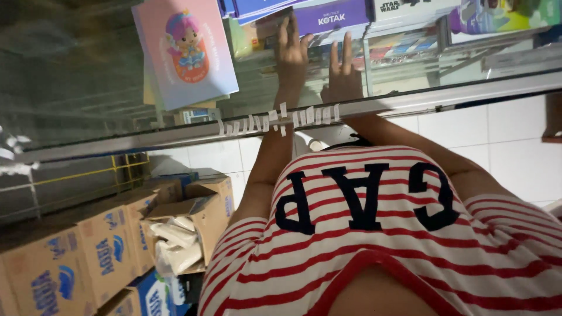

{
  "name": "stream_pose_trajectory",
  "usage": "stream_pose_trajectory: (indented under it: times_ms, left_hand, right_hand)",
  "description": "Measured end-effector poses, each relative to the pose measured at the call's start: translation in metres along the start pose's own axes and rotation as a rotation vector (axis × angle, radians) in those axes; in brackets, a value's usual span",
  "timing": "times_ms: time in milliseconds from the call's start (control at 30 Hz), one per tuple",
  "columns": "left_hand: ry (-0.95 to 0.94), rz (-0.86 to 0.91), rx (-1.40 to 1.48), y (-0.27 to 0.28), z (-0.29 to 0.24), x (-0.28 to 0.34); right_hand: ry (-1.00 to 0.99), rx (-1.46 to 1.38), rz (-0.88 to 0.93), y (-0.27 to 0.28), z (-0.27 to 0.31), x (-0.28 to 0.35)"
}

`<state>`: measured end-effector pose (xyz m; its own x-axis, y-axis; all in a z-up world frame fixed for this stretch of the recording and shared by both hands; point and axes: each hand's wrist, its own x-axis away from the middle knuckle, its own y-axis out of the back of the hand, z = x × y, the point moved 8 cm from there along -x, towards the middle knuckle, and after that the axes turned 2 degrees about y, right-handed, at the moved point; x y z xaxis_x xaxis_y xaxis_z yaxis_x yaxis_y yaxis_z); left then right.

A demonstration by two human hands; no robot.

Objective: Cleaning and organizing various notebooks on a glass display counter using a cloth.

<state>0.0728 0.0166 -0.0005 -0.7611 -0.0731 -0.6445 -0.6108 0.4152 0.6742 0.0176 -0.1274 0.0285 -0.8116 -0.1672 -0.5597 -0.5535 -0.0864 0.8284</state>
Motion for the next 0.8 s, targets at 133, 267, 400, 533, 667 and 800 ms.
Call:
stream_pose_trajectory:
  times_ms: [133, 267, 400, 533, 667, 800]
  left_hand:
    - [0.027, 0.113, -0.001, 0.021, -0.023, 0.005]
    - [0.195, 0.544, -0.805, 0.018, 0.007, 0.098]
    - [-0.034, 1.568, 0.656, 0.159, -0.064, 0.119]
    - [-0.075, 1.111, 0.931, 0.251, -0.084, 0.022]
    - [0.089, 0.998, 0.435, 0.219, -0.055, -0.073]
    - [0.097, 0.700, 0.250, 0.155, -0.003, -0.111]
  right_hand:
    - [0.398, -0.503, 0.399, 0.046, 0.022, 0.049]
    - [0.609, -0.362, 1.285, 0.036, 0.036, 0.096]
    - [0.459, -0.854, 1.391, 0.197, -0.013, 0.009]
    - [0.629, -1.021, 1.316, 0.200, -0.005, -0.036]
    - [0.479, -1.094, 0.921, 0.143, 0.020, -0.125]
    - [0.670, -0.508, 0.368, 0.025, 0.027, -0.155]
